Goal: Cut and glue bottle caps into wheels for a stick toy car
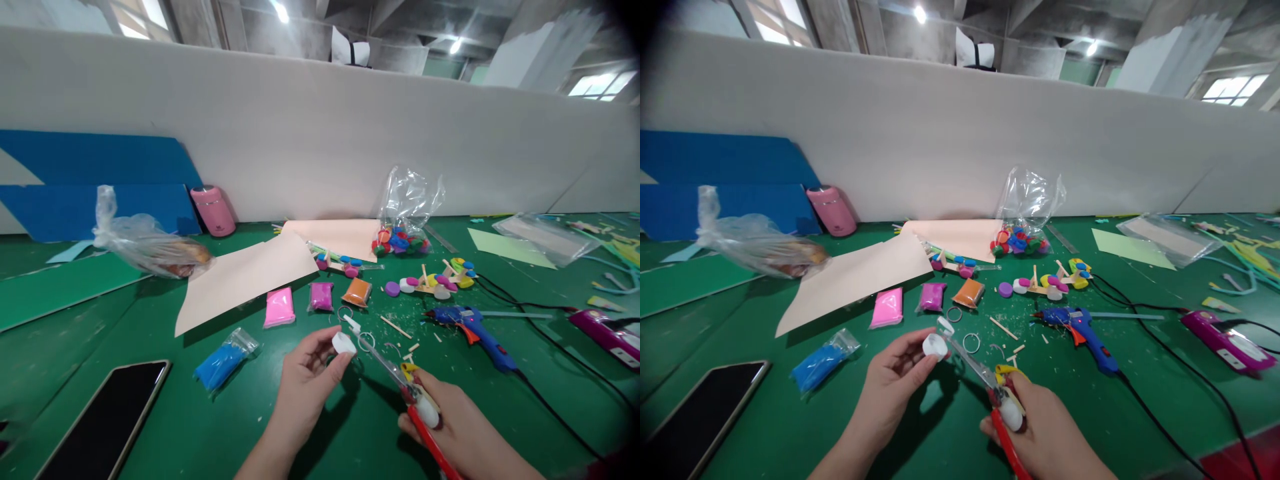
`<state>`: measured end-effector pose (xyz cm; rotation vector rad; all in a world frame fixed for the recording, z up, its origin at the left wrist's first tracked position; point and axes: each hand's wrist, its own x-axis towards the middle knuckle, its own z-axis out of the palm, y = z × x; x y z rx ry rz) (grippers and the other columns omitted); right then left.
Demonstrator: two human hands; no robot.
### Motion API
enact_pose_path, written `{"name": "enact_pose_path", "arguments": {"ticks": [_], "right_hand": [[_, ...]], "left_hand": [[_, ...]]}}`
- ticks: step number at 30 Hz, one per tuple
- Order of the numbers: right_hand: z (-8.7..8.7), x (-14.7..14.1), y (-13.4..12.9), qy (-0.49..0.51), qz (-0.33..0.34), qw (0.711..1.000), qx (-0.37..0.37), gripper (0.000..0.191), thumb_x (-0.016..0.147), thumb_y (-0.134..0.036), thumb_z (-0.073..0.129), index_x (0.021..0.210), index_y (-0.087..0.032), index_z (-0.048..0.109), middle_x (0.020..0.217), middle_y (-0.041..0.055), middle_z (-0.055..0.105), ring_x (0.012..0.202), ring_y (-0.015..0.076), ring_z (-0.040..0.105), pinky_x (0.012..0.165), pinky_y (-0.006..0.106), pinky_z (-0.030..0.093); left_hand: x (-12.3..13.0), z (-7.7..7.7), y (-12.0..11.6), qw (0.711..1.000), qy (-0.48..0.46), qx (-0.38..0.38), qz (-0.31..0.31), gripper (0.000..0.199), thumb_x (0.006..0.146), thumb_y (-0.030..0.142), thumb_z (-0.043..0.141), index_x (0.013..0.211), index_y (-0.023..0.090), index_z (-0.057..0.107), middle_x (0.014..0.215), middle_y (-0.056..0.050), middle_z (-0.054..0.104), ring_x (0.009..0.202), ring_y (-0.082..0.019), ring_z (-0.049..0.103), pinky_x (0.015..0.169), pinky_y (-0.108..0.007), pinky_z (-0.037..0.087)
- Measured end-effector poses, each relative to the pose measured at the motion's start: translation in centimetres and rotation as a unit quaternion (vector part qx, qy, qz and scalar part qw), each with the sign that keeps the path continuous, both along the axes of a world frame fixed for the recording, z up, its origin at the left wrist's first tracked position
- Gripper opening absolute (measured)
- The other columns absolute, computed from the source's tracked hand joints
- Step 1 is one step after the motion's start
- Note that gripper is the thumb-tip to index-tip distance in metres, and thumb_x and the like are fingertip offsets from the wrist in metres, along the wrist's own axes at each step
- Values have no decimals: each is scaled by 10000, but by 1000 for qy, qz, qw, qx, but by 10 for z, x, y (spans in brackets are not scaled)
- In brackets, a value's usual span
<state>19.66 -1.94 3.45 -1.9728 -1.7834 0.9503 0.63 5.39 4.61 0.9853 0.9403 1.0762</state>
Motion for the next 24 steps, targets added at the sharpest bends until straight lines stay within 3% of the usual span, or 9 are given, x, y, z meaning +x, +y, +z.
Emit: {"name": "enact_pose_path", "arguments": {"ticks": [16,24], "right_hand": [[8,1,-6,-2,31,999,-10,224,694,-393,555,729,-231,403,640,-34,528,526,123,450,465,203,309],[9,1,-6,-38,23,999,-3,230,684,-404,565,733,-233,418,650,-31,555,540,139,464,467,212,305]], "left_hand": [[1,-2,1,1000,-13,-19,-4,273,621,180,688,886,150,631,720,-16,685,655,-120,624,649,-214,481],[2,-8,3,998,41,50,1,284,590,161,703,870,164,652,752,-20,669,704,-127,593,662,-218,487]]}}
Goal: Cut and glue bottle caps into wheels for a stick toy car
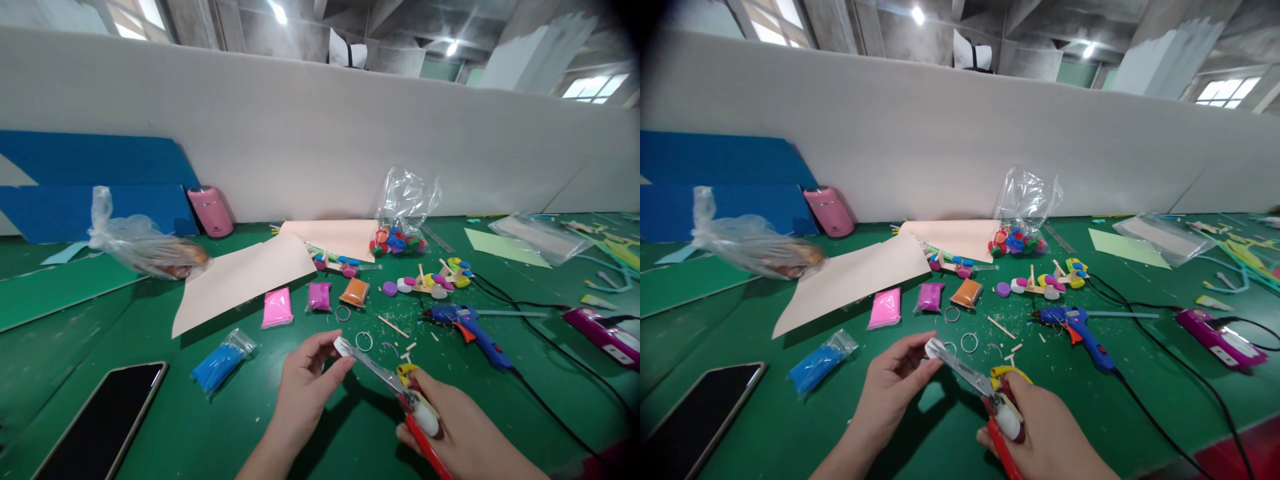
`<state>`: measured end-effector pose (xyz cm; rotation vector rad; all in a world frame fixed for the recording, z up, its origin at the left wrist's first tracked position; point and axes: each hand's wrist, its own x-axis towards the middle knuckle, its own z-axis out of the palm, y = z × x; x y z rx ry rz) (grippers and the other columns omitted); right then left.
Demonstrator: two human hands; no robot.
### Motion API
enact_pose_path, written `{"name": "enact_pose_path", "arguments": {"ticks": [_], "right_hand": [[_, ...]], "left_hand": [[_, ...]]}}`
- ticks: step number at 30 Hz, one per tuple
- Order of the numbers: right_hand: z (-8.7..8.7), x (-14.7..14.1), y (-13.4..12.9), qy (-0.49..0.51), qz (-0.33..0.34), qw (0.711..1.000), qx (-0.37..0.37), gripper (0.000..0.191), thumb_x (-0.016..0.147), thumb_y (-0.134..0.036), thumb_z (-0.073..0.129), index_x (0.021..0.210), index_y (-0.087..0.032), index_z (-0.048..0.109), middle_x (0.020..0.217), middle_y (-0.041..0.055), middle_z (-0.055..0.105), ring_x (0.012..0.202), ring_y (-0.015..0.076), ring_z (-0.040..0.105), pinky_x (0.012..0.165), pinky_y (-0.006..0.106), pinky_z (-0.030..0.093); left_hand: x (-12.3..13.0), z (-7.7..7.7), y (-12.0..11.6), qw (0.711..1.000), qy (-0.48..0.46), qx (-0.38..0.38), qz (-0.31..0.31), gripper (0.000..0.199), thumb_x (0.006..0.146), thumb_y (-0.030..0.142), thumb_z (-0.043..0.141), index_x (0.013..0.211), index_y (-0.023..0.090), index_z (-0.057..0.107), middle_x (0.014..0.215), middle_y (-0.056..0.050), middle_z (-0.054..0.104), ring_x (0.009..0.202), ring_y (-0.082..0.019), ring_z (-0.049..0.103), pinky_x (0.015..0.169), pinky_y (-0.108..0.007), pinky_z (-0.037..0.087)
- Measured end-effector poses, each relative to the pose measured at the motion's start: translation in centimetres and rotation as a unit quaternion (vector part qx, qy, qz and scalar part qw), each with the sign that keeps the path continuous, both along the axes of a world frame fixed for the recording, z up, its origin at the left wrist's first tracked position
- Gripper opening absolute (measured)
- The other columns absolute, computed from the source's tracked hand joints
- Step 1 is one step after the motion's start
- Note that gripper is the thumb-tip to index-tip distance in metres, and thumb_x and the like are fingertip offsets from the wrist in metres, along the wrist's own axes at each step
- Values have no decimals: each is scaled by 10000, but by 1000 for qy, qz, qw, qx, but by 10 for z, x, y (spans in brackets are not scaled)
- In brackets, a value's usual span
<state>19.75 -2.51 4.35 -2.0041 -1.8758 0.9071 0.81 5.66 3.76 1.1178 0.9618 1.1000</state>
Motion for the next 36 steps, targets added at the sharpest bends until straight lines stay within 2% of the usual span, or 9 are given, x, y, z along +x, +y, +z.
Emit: {"name": "enact_pose_path", "arguments": {"ticks": [7,13,24,30,36], "right_hand": [[6,-2,3,-25,-6,1000,18,225,669,-372,585,712,-235,413,642,-33,566,530,140,467,465,215,287],[8,0,3,-49,-9,998,23,233,676,-402,575,704,-235,414,644,-28,572,532,149,479,462,220,280],[6,2,2,-71,2,997,33,237,680,-399,576,715,-234,410,653,-23,567,552,160,497,467,226,285],[3,5,5,-99,12,993,57,281,693,-465,564,696,-230,409,654,-17,570,553,168,501,486,240,286],[-2,5,13,-100,6,993,68,261,747,-456,502,694,-223,399,630,-1,581,541,173,519,486,249,305]], "left_hand": [[-1,-8,0,999,21,45,2,288,606,173,697,887,176,638,749,-10,646,691,-123,576,650,-219,485],[-1,-9,0,998,29,62,14,282,603,173,699,877,178,636,772,-15,635,707,-122,569,675,-231,482],[-2,-6,0,998,27,52,17,283,599,177,700,876,170,641,772,-24,633,716,-129,568,685,-243,482],[-1,-8,0,998,28,48,30,281,583,184,709,858,171,653,818,-36,635,733,-135,570,716,-266,482],[2,-4,-1,999,20,10,32,307,574,195,713,872,161,648,757,-30,652,691,-138,586,662,-254,494]]}}
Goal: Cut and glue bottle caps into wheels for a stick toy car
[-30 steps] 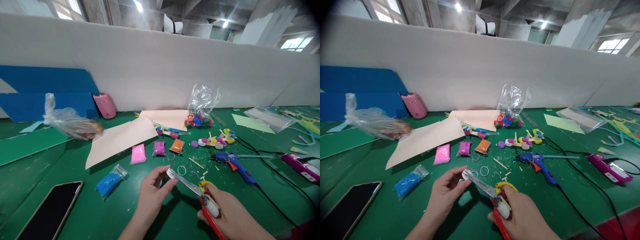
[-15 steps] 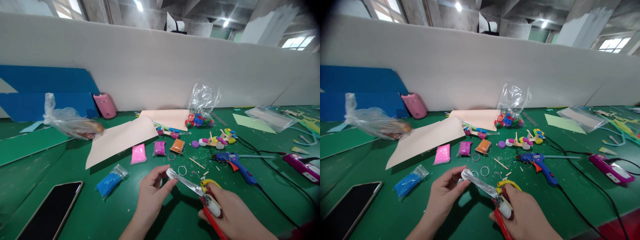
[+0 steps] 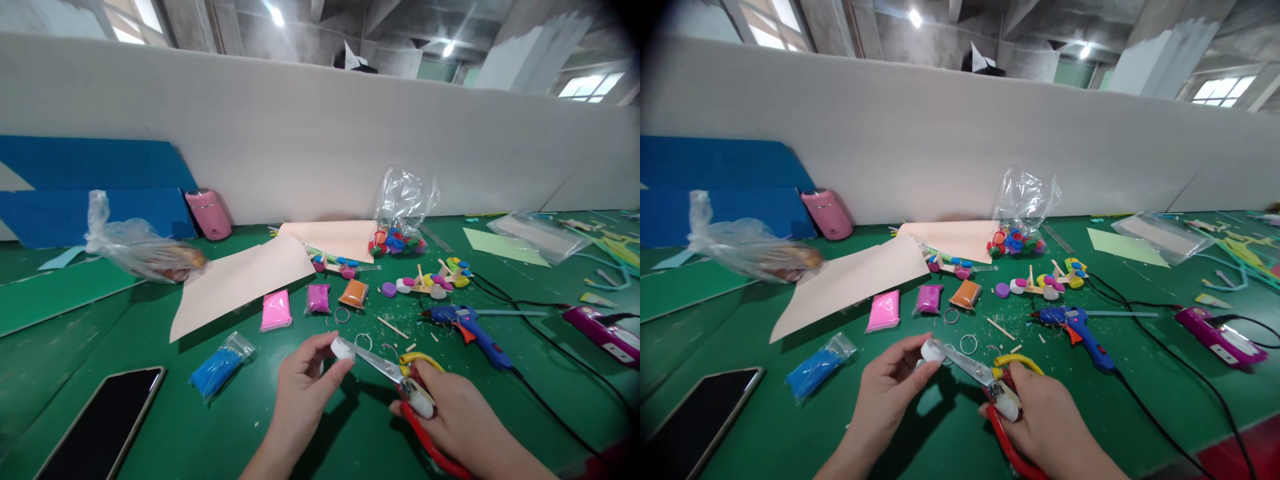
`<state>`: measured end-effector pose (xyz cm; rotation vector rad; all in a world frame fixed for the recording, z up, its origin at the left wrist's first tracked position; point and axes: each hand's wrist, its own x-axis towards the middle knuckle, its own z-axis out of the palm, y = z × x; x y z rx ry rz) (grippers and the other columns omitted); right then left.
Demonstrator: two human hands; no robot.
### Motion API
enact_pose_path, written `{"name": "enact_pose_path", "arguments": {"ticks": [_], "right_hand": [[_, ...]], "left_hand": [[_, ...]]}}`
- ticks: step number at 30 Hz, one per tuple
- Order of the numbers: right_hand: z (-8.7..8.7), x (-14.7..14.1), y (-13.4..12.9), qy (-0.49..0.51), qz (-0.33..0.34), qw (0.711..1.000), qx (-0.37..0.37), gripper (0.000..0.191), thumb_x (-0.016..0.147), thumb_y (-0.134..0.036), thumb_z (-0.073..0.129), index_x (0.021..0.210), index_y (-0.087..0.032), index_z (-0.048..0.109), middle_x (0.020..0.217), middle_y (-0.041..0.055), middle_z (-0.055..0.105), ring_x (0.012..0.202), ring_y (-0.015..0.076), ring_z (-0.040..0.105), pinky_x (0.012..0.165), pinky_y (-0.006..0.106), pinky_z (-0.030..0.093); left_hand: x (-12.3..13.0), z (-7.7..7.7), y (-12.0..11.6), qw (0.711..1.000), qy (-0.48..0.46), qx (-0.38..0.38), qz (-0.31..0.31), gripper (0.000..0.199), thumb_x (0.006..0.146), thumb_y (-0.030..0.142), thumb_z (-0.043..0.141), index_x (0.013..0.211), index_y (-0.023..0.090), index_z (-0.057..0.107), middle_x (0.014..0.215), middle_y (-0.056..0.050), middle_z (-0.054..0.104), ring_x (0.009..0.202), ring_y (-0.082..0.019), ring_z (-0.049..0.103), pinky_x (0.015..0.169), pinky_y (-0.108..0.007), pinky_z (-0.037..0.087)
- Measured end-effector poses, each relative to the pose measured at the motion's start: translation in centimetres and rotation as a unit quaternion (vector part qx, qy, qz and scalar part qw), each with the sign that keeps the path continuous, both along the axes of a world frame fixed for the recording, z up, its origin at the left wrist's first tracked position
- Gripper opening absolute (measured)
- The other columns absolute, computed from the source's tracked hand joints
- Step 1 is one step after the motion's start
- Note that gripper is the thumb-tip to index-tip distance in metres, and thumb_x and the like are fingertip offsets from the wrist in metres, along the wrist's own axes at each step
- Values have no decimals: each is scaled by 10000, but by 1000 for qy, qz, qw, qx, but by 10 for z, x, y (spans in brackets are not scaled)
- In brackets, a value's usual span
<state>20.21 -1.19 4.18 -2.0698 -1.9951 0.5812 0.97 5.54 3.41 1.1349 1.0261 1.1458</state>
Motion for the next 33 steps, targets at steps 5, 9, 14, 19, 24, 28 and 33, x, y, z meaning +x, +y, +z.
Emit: {"name": "enact_pose_path", "arguments": {"ticks": [5,9,14,19,24,28,33], "right_hand": [[-6,5,2,50,-48,997,24,243,741,-447,518,730,-224,422,647,-1,588,542,163,529,490,244,346],[-8,8,2,67,-53,996,35,234,736,-436,528,725,-230,419,647,-13,581,542,155,525,495,241,359],[-4,6,1,89,-56,994,21,214,733,-410,536,758,-231,421,668,-21,578,560,149,518,512,235,366],[3,2,-4,118,-30,992,-18,222,692,-382,572,723,-237,406,633,-44,550,525,133,465,476,215,340],[8,-1,-8,143,-24,988,-60,222,641,-330,599,714,-234,413,639,-46,532,527,125,452,465,205,331],[8,-1,-7,153,-18,986,-67,231,633,-333,604,725,-237,415,660,-47,542,534,123,454,469,203,331],[9,-4,-4,150,-8,986,-66,260,621,-346,620,726,-239,407,655,-54,549,531,121,451,464,200,319]], "left_hand": [[1,5,-2,997,-49,-56,16,304,570,212,716,860,159,643,718,-26,681,651,-138,618,632,-235,491],[1,8,0,993,-96,-75,-7,264,593,195,706,844,155,634,690,-13,684,631,-126,630,633,-218,483],[0,10,1,989,-117,-87,-16,244,608,180,696,841,154,629,677,-5,679,622,-113,626,624,-202,470],[1,10,1,990,-107,-86,-21,242,620,198,686,850,149,630,683,-15,683,626,-122,626,633,-216,467],[1,9,1,991,-112,-71,-26,231,616,196,685,838,149,638,650,-14,684,613,-128,621,648,-234,469],[1,8,1,991,-114,-68,-27,236,602,194,695,828,149,644,653,-14,686,599,-127,624,634,-236,483],[1,8,2,993,-95,-72,-11,255,560,183,724,804,152,658,690,-21,700,606,-135,640,614,-231,515]]}}
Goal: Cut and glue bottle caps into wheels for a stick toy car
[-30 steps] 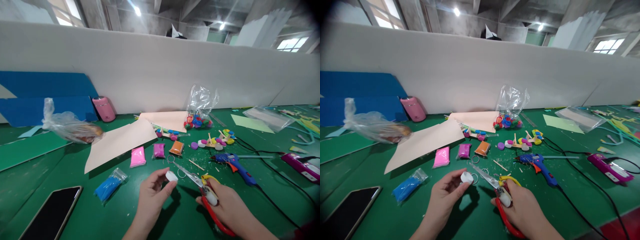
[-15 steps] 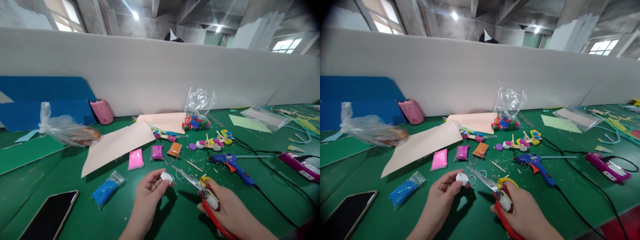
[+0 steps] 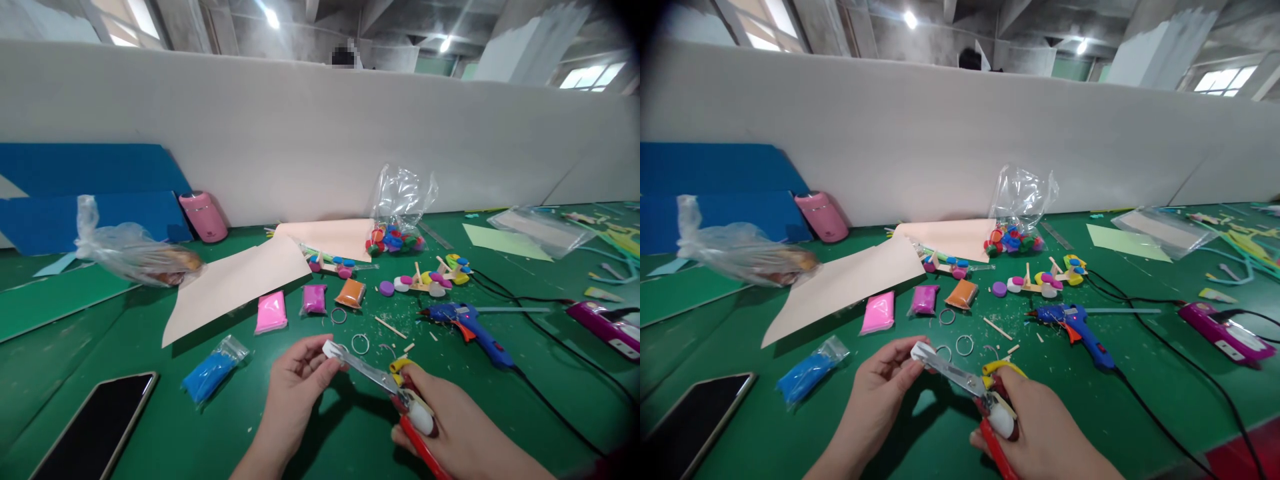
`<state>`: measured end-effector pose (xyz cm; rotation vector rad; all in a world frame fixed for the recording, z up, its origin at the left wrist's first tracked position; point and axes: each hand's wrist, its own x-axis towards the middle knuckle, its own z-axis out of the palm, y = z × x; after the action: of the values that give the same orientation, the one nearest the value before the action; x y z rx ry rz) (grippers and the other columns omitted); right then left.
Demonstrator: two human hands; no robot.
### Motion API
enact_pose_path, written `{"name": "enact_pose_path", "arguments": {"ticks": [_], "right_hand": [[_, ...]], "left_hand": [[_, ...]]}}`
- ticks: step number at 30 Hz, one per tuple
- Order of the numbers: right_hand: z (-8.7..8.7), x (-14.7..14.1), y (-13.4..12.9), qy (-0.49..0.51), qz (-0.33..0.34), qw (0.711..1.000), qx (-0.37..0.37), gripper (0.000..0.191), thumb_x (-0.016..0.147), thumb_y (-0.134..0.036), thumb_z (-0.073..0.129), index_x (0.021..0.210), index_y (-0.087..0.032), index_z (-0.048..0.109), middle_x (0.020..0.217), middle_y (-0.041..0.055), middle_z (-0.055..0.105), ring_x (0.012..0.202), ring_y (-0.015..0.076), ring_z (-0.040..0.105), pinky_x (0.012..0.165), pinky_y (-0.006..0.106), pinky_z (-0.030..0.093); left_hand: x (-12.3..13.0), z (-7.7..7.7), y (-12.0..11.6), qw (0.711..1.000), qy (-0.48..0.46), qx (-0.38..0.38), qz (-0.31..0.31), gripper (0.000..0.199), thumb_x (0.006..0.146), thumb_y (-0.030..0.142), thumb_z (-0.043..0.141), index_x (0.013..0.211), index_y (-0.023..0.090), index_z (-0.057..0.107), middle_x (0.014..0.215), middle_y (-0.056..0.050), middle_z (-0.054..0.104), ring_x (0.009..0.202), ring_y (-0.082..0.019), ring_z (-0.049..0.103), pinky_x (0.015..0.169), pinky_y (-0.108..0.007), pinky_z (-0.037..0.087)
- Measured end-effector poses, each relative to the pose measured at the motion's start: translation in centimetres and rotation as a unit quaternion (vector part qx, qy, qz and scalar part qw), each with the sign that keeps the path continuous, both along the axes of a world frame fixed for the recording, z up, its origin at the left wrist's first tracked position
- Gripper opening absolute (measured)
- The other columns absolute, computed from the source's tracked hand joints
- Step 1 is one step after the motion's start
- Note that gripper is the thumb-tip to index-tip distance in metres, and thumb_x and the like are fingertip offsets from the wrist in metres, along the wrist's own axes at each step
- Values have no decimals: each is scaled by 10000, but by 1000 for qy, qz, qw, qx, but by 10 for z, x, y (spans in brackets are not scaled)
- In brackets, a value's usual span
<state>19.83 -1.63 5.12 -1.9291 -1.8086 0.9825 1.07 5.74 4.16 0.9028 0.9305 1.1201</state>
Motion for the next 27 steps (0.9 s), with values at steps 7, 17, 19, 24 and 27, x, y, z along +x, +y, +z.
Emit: {"name": "enact_pose_path", "arguments": {"ticks": [7,17,19,24,27], "right_hand": [[3,0,1,-44,-5,999,12,255,631,-370,615,726,-241,417,667,-45,576,534,135,473,465,213,299],[2,3,0,-74,-6,997,33,249,632,-360,621,711,-238,418,662,-38,580,534,139,479,469,218,284],[2,3,0,-79,-4,996,36,249,633,-363,622,704,-238,419,657,-38,578,535,140,479,463,218,276],[4,3,1,-87,-2,995,39,254,627,-372,626,696,-236,423,662,-36,576,547,144,483,469,219,277],[4,5,0,-86,1,996,36,247,634,-366,620,700,-235,420,672,-34,577,549,143,482,474,220,281]], "left_hand": [[2,-1,-3,997,54,37,43,263,542,163,728,797,160,667,715,-18,705,678,-149,646,646,-223,527],[-2,-10,-4,993,76,89,7,284,572,153,715,850,190,668,752,-24,694,694,-147,635,637,-225,527],[-1,-16,-4,991,69,113,-6,294,576,140,713,861,199,667,766,-23,693,693,-141,634,637,-218,526],[-2,-19,-3,990,71,119,-8,309,587,136,705,886,201,663,803,-33,693,712,-146,635,652,-230,527],[-3,-11,-3,992,69,105,-1,303,588,127,702,881,198,664,787,-29,695,718,-144,636,670,-233,525]]}}
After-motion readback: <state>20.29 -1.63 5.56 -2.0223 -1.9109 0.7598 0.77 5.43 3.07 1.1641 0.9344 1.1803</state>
